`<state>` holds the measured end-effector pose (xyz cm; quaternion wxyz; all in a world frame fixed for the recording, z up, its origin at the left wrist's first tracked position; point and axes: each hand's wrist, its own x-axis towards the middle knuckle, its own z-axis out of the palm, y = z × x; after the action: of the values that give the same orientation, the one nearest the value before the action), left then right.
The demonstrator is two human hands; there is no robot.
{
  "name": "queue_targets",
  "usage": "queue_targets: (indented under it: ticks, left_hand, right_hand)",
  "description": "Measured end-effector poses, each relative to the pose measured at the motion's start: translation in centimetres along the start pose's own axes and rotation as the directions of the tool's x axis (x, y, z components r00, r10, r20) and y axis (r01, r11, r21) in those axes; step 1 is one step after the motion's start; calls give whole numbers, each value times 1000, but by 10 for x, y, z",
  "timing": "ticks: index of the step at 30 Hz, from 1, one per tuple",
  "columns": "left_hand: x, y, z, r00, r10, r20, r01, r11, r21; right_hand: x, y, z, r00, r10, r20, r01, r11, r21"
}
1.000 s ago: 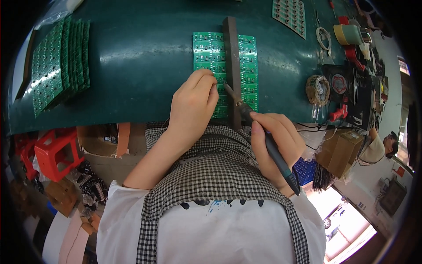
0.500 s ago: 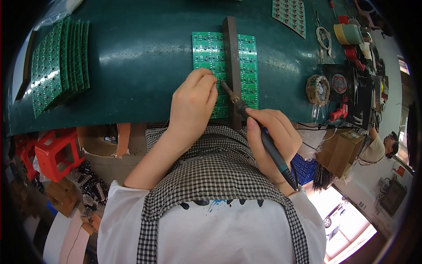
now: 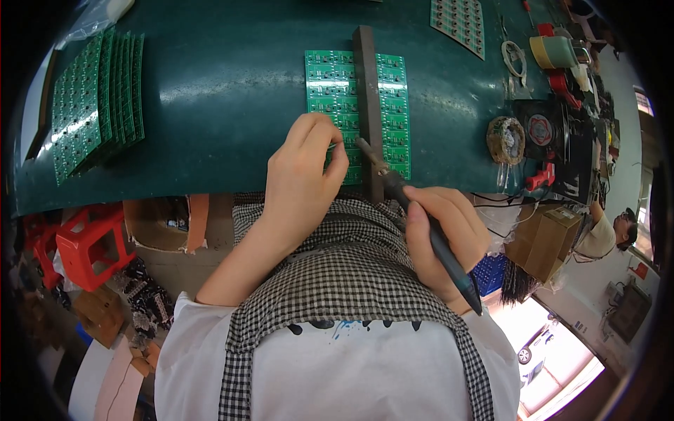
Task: The person solders electronic components onto multiple green printed circuit boards at a workbench. This is done by hand, using a soldering iron and solder wire, with pliers to manipulate components.
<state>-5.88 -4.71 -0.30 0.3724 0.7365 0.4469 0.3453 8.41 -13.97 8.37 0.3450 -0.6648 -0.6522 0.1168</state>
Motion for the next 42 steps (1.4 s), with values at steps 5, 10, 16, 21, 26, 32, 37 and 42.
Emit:
queue_targets:
  ticks: [5, 10, 16, 21, 26, 32, 37, 42]
  left_hand:
    - [-22, 2, -10, 997, 57, 43, -57, 998, 8]
    - [-30, 0, -9, 996, 29, 86, -31, 999, 20]
    - [-24, -5, 0, 990, 138, 23, -139, 989, 45]
    - [-23, -13, 7, 975, 224, -6, -223, 972, 80]
    - [-20, -8, 2, 996, 60, 58, -64, 996, 67]
    - [-16, -14, 5, 996, 86, 4, -87, 992, 89]
    - [-14, -16, 11, 994, 93, -63, -89, 994, 65]
    - [-15, -15, 13, 989, 114, -98, -106, 991, 82]
  right_hand:
    - [-39, 24, -32, 968, -6, -250, -39, 984, -176]
    - [-88, 114, -31, 764, -4, -646, -228, 934, -276]
    - [-100, 105, -26, 863, 91, -497, -318, 863, -393]
    - [-60, 32, -24, 969, -178, -169, 170, 984, -61]
    - [-24, 12, -3, 987, -154, -45, 154, 988, -1]
    - [-15, 8, 13, 994, -107, -28, 107, 994, -4]
    - [-13, 13, 22, 995, -93, -36, 93, 996, -3]
    - [-13, 11, 23, 997, -64, -37, 64, 998, 3]
